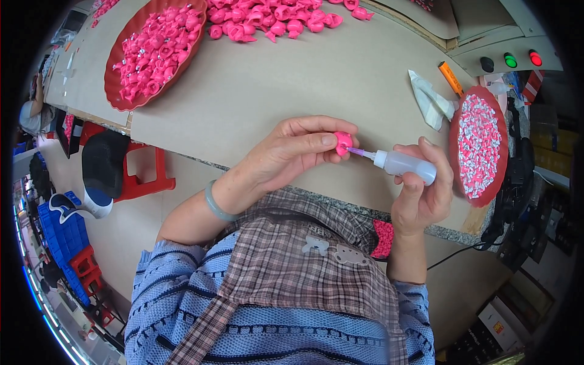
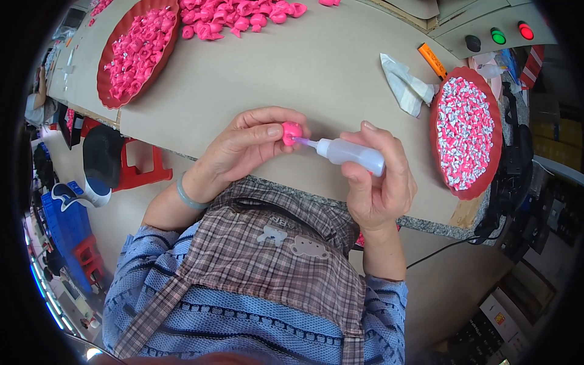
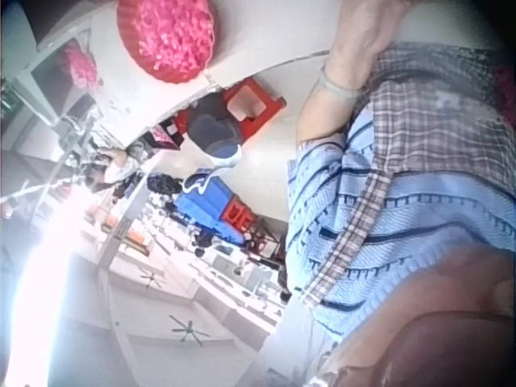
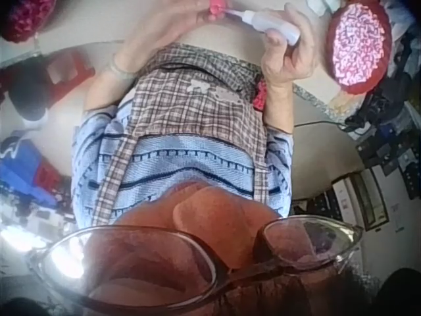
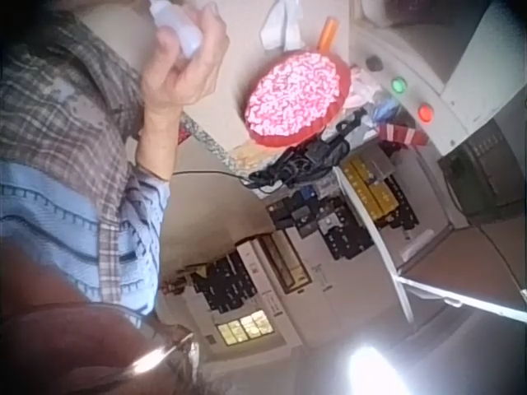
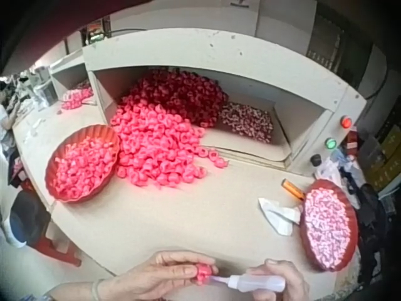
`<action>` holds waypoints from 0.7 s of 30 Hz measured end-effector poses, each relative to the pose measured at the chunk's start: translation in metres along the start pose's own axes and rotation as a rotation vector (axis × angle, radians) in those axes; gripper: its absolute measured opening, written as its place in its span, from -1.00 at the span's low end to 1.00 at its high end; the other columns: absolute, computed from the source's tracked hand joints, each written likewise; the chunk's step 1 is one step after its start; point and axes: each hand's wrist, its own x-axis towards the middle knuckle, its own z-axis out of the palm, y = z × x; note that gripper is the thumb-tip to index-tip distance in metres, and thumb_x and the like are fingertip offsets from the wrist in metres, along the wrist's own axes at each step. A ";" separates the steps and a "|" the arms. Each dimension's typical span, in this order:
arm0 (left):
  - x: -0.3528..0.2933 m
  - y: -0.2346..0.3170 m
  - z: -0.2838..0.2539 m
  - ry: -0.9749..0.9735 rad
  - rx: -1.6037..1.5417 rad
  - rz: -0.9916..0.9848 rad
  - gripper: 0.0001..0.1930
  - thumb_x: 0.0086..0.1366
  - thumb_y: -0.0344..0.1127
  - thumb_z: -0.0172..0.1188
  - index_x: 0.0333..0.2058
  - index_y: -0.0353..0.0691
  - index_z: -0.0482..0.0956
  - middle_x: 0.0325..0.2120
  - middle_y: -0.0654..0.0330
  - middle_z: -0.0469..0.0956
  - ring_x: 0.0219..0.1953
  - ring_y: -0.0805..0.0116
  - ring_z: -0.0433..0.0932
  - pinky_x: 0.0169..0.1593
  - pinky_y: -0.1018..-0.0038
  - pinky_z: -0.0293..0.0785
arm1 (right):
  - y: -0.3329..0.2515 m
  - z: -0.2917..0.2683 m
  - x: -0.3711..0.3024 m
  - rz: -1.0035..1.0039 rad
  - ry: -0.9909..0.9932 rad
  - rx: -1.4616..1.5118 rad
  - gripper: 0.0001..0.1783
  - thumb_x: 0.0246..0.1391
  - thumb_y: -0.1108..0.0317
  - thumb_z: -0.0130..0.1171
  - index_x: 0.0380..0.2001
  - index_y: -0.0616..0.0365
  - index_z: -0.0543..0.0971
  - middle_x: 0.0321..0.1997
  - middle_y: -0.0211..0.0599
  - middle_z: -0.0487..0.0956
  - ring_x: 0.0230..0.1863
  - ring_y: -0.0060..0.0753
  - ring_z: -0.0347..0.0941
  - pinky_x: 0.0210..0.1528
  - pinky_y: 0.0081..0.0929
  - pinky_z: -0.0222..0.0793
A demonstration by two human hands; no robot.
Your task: The person assembles small pink plastic toy parts by applying glue from a bottle to the pink plastic components, then attaching white plastic components to them by hand.
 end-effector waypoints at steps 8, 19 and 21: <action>0.001 0.000 0.000 -0.001 0.001 -0.003 -0.69 0.32 -0.41 0.04 -0.01 -0.42 0.45 -0.13 -0.04 0.52 -0.07 0.32 0.52 0.00 0.48 0.49 | 0.001 0.001 0.001 -0.023 -0.001 -0.024 -0.48 0.20 0.07 0.08 0.00 0.33 0.40 -0.33 -0.04 0.57 -0.48 -0.55 0.44 -0.54 -0.73 0.28; 0.003 0.000 0.001 0.006 -0.005 -0.008 -0.71 0.31 -0.39 0.09 -0.03 -0.38 0.46 -0.21 0.09 0.55 -0.18 0.39 0.56 -0.06 0.52 0.51 | 0.004 -0.001 0.002 -0.096 0.011 -0.114 -0.46 0.20 0.05 0.07 -0.01 0.34 0.39 -0.34 -0.03 0.58 -0.49 -0.54 0.44 -0.54 -0.73 0.31; 0.003 0.001 0.001 0.006 -0.005 -0.032 -0.73 0.30 -0.38 0.11 -0.07 -0.36 0.46 -0.22 0.09 0.55 -0.19 0.36 0.57 -0.06 0.50 0.53 | 0.003 -0.003 0.003 -0.149 -0.025 -0.171 -0.47 0.21 0.06 0.05 -0.01 0.35 0.37 -0.35 -0.01 0.58 -0.47 -0.47 0.47 -0.50 -0.65 0.36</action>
